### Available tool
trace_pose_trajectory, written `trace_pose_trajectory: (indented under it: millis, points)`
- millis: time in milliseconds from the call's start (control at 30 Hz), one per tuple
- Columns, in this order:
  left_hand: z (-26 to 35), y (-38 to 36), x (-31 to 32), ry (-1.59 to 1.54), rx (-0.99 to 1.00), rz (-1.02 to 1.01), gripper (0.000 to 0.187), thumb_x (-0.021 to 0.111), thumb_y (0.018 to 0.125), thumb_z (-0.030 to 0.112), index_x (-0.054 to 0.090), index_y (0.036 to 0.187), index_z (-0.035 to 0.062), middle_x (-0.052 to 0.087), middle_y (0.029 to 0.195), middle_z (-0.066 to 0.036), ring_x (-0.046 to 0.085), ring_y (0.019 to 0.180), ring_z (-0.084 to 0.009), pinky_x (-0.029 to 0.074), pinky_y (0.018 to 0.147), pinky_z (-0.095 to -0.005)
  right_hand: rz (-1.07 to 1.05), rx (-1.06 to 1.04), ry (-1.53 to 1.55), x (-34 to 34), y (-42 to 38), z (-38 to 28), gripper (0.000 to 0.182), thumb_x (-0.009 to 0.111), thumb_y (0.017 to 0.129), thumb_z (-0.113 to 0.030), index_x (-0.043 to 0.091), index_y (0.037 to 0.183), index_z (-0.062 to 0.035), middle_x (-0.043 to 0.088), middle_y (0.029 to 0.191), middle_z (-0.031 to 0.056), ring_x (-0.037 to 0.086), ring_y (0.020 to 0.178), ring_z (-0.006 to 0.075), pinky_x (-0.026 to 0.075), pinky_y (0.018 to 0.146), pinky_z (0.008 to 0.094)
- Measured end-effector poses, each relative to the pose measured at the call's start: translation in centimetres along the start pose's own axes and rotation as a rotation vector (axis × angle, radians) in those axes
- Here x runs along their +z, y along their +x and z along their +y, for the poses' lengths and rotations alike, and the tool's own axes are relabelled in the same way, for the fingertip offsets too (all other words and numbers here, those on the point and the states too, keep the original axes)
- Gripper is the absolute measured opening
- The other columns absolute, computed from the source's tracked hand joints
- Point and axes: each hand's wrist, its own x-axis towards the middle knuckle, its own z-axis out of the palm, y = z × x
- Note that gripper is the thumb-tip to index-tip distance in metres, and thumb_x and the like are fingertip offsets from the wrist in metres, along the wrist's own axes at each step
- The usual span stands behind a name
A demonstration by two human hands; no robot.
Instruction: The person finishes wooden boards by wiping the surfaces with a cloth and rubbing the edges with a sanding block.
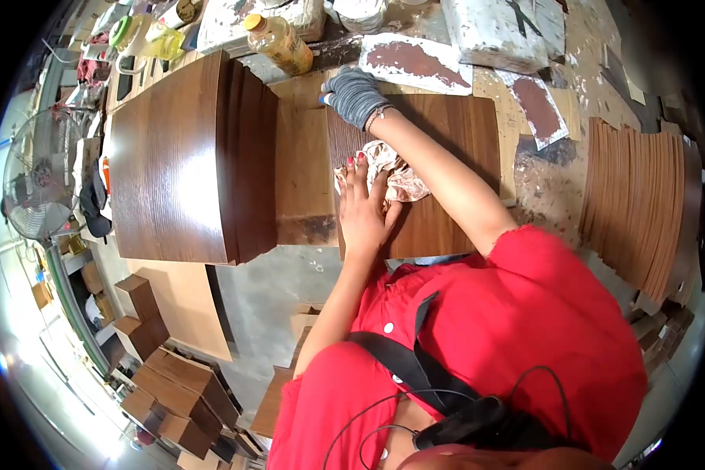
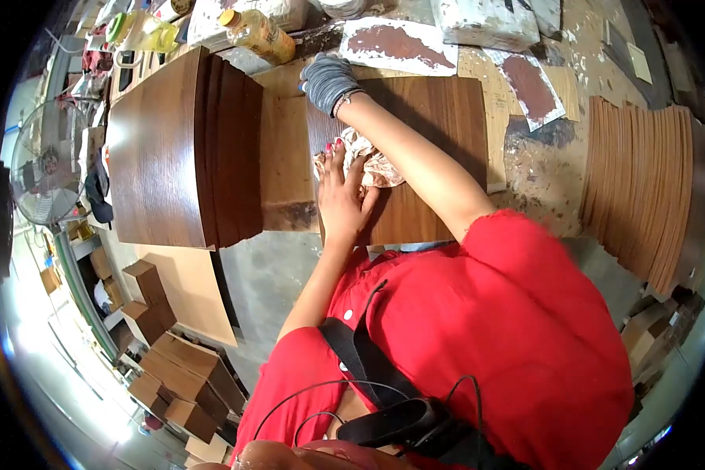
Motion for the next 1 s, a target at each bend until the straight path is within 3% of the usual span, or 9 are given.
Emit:
trace_pose_trajectory:
  millis: [67,233,333,400,500,667,800,933,1000]
  points:
    - [0.1,0.0,0.0,0.009,0.009,-0.017,0.055,0.068,0.086,0.034,0.056,0.137,0.0171,0.034,0.158,-0.014,0.033,0.145,-0.04,0.036,0.112,-0.0515,-0.151,-0.003,-0.121,-0.5,0.1,-0.4,0.028,0.064,0.093,-0.031,0.077,0.106,-0.009,0.067,0.114,0.0191,0.064,0.108,0.0364,0.052,0.093,0.0475]
    - [0.5,0.1,-0.4,0.016,0.024,-0.057,0.057,0.069,0.086,0.031,0.054,0.139,0.0156,0.036,0.156,-0.016,0.032,0.144,-0.0448,0.033,0.114,-0.0525,-0.15,0.091,-0.213,-2.1,-1.4,0.4,0.021,0.064,0.087,-0.016,0.078,0.1,-0.0063,0.07,0.111,0.0212,0.067,0.104,0.0354,0.054,0.09,0.0438]
    - [0.7,0.1,-0.4,0.014,-0.009,-0.059,0.057,0.07,0.085,0.028,0.055,0.139,0.0142,0.036,0.156,-0.015,0.03,0.145,-0.0456,0.031,0.117,-0.0532,-0.162,0.074,-0.283,-3.7,-3.3,3.8,0.022,0.065,0.087,-0.018,0.078,0.099,-0.0058,0.07,0.112,0.0214,0.068,0.104,0.0357,0.054,0.09,0.0437]
    - [0.9,0.2,-0.3,0.008,-0.034,-0.064,0.058,0.07,0.085,0.028,0.055,0.139,0.0154,0.035,0.157,-0.015,0.03,0.145,-0.0451,0.03,0.117,-0.053,-0.072,0.167,-0.217,-4.9,-5.0,6.4,0.021,0.064,0.088,-0.026,0.079,0.1,-0.017,0.068,0.1,0.0181,0.065,0.099,0.0367,0.052,0.087,0.048]
    - [1.1,0.1,0.0,0.009,0.001,-0.042,0.056,0.069,0.086,0.028,0.055,0.139,0.0152,0.034,0.159,-0.015,0.03,0.146,-0.0442,0.028,0.119,-0.0527,-0.1,0.258,-0.316,-8.7,-8.8,8.6,0.021,0.067,0.087,-0.02,0.078,0.104,-0.0134,0.066,0.11,0.0175,0.062,0.112,0.0361,0.048,0.099,0.0476]
    - [1.2,0.1,0.3,0.055,0.031,-0.016,0.053,0.065,0.089,0.027,0.055,0.139,0.0123,0.035,0.158,-0.018,0.029,0.146,-0.0445,0.025,0.12,-0.0527,0.081,0.397,-0.214,-10.7,-13.0,16.3,0.02,0.066,0.089,-0.01,0.077,0.106,-0.0091,0.069,0.11,0.0218,0.066,0.106,0.0348,0.053,0.095,0.0433]
    - [1.3,0.1,0.3,0.07,0.039,-0.041,0.056,0.064,0.089,0.031,0.052,0.141,0.0124,0.03,0.16,-0.018,0.024,0.149,-0.0429,0.025,0.119,-0.0545,0.025,0.495,-0.305,-14.0,-15.0,18.2,0.028,0.066,0.093,-0.033,0.077,0.109,-0.0128,0.07,0.112,0.0204,0.065,0.107,0.0359,0.051,0.097,0.0444]
    - [2.1,0.2,0.1,0.082,0.039,-0.019,0.053,0.064,0.09,0.024,0.053,0.141,0.0142,0.038,0.154,-0.021,0.031,0.145,-0.0445,0.025,0.12,-0.0533,0.196,0.589,-0.259,-12.5,-16.1,21.1,0.032,0.066,0.093,-0.039,0.077,0.11,-0.0134,0.07,0.111,0.0212,0.065,0.109,0.0357,0.049,0.099,0.0453]
    - [2.6,0.2,-0.2,0.055,0.078,-0.002,0.054,0.064,0.09,0.021,0.052,0.142,0.0152,0.037,0.154,-0.021,0.032,0.144,-0.0442,0.026,0.12,-0.0531,0.258,0.488,0.027,-11.6,-16.9,22.9,0.033,0.066,0.093,-0.039,0.077,0.105,-0.0102,0.07,0.104,0.0226,0.066,0.102,0.0366,0.051,0.093,0.0467]
